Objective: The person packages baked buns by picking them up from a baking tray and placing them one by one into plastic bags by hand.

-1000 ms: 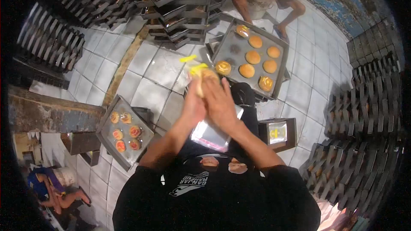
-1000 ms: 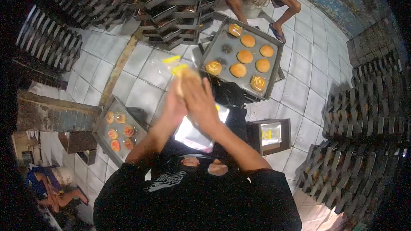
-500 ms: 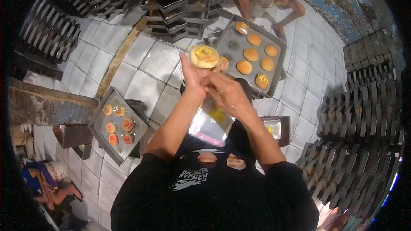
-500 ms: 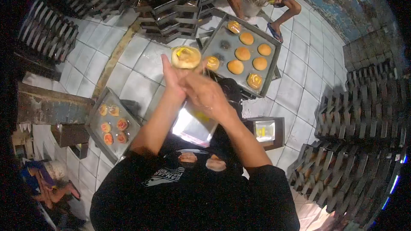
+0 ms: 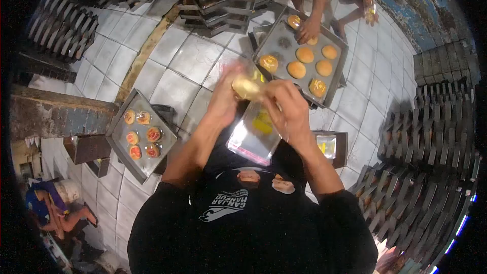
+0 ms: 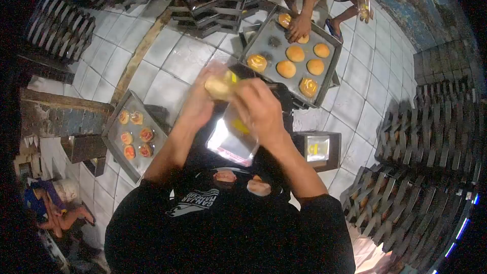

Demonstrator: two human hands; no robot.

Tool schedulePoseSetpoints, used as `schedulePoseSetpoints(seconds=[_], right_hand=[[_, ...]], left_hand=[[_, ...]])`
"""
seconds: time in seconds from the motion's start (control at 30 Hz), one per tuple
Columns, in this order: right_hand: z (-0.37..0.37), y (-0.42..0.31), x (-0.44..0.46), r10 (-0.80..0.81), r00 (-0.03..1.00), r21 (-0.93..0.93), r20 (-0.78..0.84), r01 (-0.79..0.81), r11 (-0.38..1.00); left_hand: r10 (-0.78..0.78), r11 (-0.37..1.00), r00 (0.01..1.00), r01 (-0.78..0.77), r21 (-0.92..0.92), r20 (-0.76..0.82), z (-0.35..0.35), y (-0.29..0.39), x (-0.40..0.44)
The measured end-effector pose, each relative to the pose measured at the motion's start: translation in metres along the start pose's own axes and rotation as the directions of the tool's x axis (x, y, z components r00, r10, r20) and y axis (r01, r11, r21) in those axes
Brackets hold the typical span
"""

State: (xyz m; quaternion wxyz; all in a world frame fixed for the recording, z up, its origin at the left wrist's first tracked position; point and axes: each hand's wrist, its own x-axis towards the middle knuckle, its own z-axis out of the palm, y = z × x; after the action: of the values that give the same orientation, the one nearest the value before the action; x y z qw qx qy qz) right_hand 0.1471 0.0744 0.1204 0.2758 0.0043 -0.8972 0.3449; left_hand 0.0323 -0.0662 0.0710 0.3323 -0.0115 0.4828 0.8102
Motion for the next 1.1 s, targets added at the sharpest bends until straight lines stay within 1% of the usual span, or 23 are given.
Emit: schedulePoseSetpoints(seconds=[0.03,0.07,0.1,0.17,0.23,0.3,0.37,0.43,0.53,0.57,0.63,0.67,0.7,0.73,0.77,0.8,0.83,0.9,0.97,1.0,1.03,1.07,1.1], right_hand=[[-0.001,0.003,0.009,0.120,0.991,0.068,0.055,-0.124,0.990],[0.009,0.027,0.012,0.307,0.944,0.160,0.121,-0.323,0.933],[0.014,0.045,0.012,0.292,0.948,0.153,0.130,-0.310,0.938],[0.017,0.063,0.023,0.554,0.797,0.479,0.240,-0.594,0.646],[0.018,0.060,0.027,0.575,0.773,0.512,0.267,-0.619,0.595],[0.021,0.065,0.024,0.459,0.854,0.427,0.244,-0.519,0.740],[0.022,0.061,0.021,0.425,0.877,0.424,0.222,-0.479,0.768],[0.014,0.040,0.029,0.333,0.942,0.272,0.047,-0.333,0.903],[0.000,0.016,0.050,0.343,0.938,0.212,-0.041,-0.328,0.921],[0.005,0.044,0.053,0.518,0.849,0.340,0.108,-0.521,0.783],[-0.002,0.071,0.051,0.618,0.747,0.526,0.245,-0.638,0.563],[-0.002,0.071,0.053,0.608,0.753,0.529,0.253,-0.633,0.565],[-0.003,0.063,0.039,0.639,0.685,0.547,0.350,-0.703,0.454],[-0.005,0.055,0.019,0.667,0.598,0.547,0.444,-0.771,0.327],[0.003,0.061,-0.006,0.674,0.587,0.542,0.448,-0.778,0.318],[0.018,0.077,-0.033,0.668,0.541,0.500,0.512,-0.819,0.280],[0.028,0.083,-0.051,0.659,0.488,0.455,0.573,-0.858,0.239],[0.039,0.070,-0.056,0.689,0.512,0.534,0.513,-0.819,0.212],[0.031,0.055,-0.051,0.704,0.547,0.692,0.452,-0.714,0.110],[0.024,0.054,-0.042,0.710,0.610,0.725,0.352,-0.657,0.206],[0.017,0.054,-0.033,0.706,0.665,0.747,0.243,-0.592,0.301],[0.007,0.052,-0.025,0.711,0.668,0.756,0.220,-0.578,0.309],[-0.003,0.051,-0.016,0.490,0.872,0.396,-0.029,-0.440,0.806]], left_hand=[[0.011,1.000,1.000,-0.011,-0.008,0.005,-0.003,0.003,0.008],[-0.057,0.998,0.986,0.056,0.010,0.154,-0.006,0.008,0.015],[-0.125,0.992,0.948,0.119,0.037,0.293,-0.009,0.009,0.017],[-0.035,0.988,0.985,0.008,0.156,0.168,-0.011,-0.002,0.026],[0.123,0.939,0.987,-0.150,0.311,0.104,-0.014,-0.006,0.030],[0.214,0.933,0.975,-0.224,0.282,0.065,-0.012,-0.014,0.040],[0.358,0.879,0.931,-0.363,0.307,0.076,-0.016,-0.018,0.043],[0.380,0.883,0.924,-0.377,0.278,0.044,-0.008,-0.012,0.034],[0.412,0.880,0.910,-0.384,0.279,-0.046,0.001,0.007,0.028],[0.430,0.873,0.896,-0.383,0.303,-0.107,0.004,0.008,0.028],[0.401,0.893,0.903,-0.348,0.284,-0.154,-0.011,0.008,0.032],[0.593,0.732,0.801,-0.493,0.471,-0.083,-0.014,0.010,0.025],[0.730,0.521,0.683,-0.578,0.627,0.023,-0.019,0.006,0.013],[0.652,0.575,0.758,-0.512,0.638,0.020,-0.032,-0.004,0.003],[0.642,0.583,0.766,-0.502,0.639,0.015,-0.045,-0.018,-0.002],[0.379,0.802,0.921,-0.280,0.528,-0.087,-0.058,-0.034,-0.003],[0.065,0.922,0.987,-0.004,0.387,-0.144,-0.067,-0.048,-0.002],[0.089,0.922,0.986,-0.028,0.385,-0.142,-0.063,-0.043,0.003],[0.113,0.982,0.992,-0.120,0.144,0.054,-0.054,-0.035,0.012],[0.082,0.976,0.975,-0.121,0.180,0.208,-0.058,-0.028,0.024],[0.083,0.974,0.969,-0.129,0.186,0.233,-0.052,-0.030,0.032],[0.102,0.989,0.992,-0.110,0.103,0.078,-0.021,-0.014,0.025],[0.105,0.994,0.991,-0.104,0.015,-0.083,-0.002,-0.004,0.023]])
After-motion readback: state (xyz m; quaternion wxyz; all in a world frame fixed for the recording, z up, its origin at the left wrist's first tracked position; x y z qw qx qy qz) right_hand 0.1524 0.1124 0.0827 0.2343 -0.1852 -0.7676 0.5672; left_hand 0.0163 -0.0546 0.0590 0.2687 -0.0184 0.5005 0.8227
